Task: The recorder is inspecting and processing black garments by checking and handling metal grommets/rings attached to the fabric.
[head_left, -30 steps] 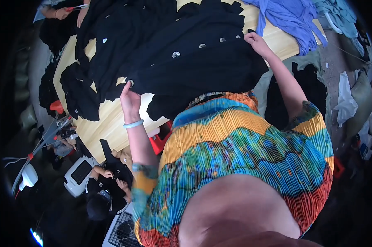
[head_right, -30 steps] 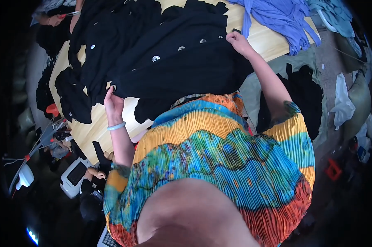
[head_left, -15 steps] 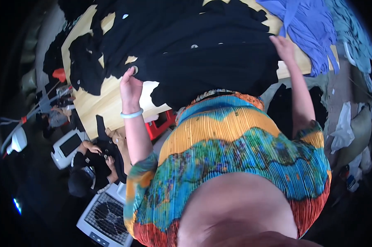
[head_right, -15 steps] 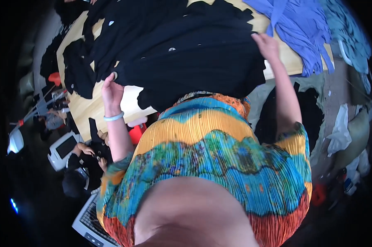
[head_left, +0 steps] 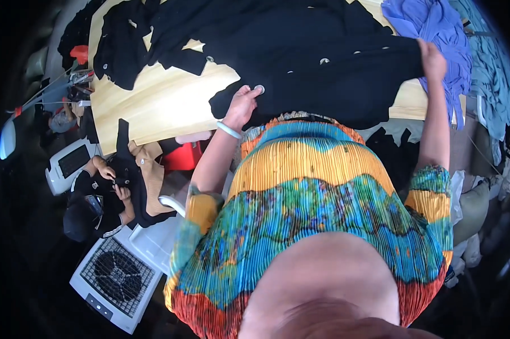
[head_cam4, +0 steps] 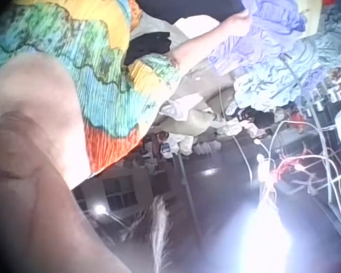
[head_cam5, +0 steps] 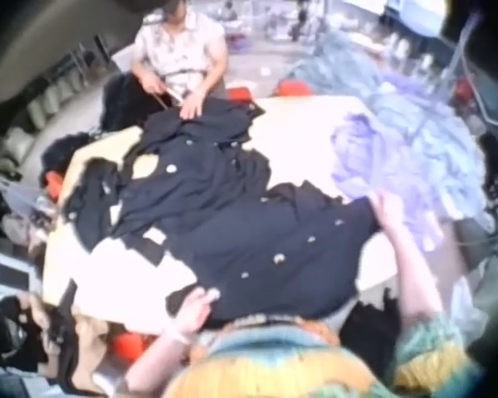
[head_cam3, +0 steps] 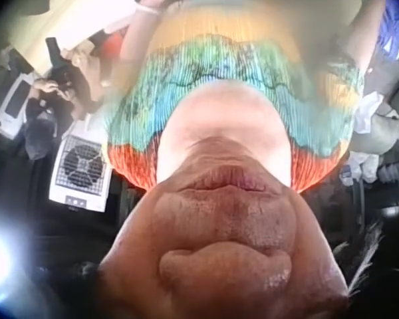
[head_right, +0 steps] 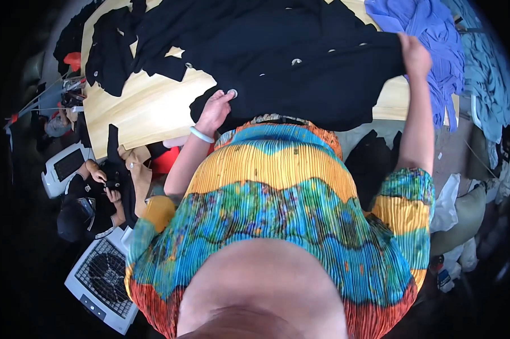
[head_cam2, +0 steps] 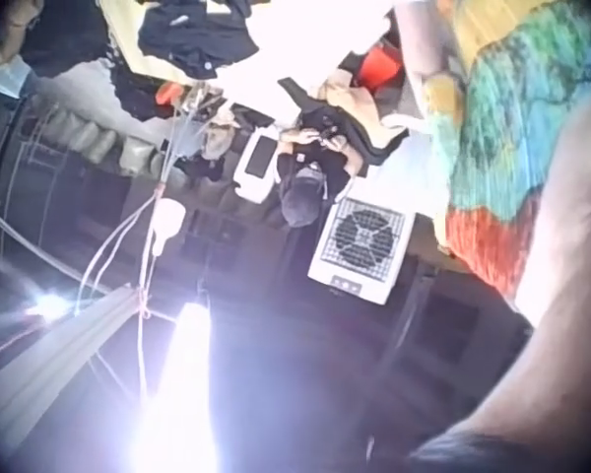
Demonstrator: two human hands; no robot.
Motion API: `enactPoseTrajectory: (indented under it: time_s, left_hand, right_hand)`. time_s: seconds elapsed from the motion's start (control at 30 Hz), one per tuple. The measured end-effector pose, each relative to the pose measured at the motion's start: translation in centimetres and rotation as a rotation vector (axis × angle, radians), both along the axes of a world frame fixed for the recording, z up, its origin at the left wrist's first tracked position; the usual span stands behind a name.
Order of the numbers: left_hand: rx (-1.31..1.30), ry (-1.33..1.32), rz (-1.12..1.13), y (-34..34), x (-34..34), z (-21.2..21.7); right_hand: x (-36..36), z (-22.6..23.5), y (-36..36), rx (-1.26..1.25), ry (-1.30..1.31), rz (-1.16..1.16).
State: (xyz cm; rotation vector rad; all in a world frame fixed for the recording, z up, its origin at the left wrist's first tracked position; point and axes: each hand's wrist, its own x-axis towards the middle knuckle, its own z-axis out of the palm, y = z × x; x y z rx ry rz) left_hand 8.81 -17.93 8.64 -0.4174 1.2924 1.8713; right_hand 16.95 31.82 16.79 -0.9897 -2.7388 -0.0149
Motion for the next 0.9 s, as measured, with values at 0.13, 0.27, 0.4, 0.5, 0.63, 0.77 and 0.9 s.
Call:
enactPoseTrajectory:
  time_s: [0.13,0.27,0.4,0.5,0.63,0.77,0.9]
  left_hand:
    - [-0.079,0.023,-0.044,-0.5,0.4,0.9]
    - [-0.348,0.156,-0.31,-0.4,-0.3,2.2]
    - [-0.985,1.004,-0.346,1.2,-1.5,3.2]
    - [-0.715,1.369,-0.404,3.7,-3.3,2.6]
    - [-0.776,1.256,-0.833,7.4,-5.1,1.4]
    - [-0.77,1.201,-1.007,8.1,-5.5,0.8]
    - [-0.641,1.278,-0.81,8.0,-5.1,1.5]
  right_hand:
    - [-3.4,-1.7,-11.1,-0.219,0.256,0.43]
    - [-4.3,-2.2,-23.0,-0.475,0.218,0.99]
    - [-3.2,-4.5,-25.9,-0.411,-0.046,0.96]
    - [-2.2,-4.1,-26.9,-0.369,-0.006,0.931]
    - [-1.2,-3.4,-27.5,-0.431,-0.068,0.89]
    - [-0.6,-3.8,-27.8,-0.395,-0.082,0.867]
    - [-0.7,-3.2,-27.9,-0.504,-0.031,0.861]
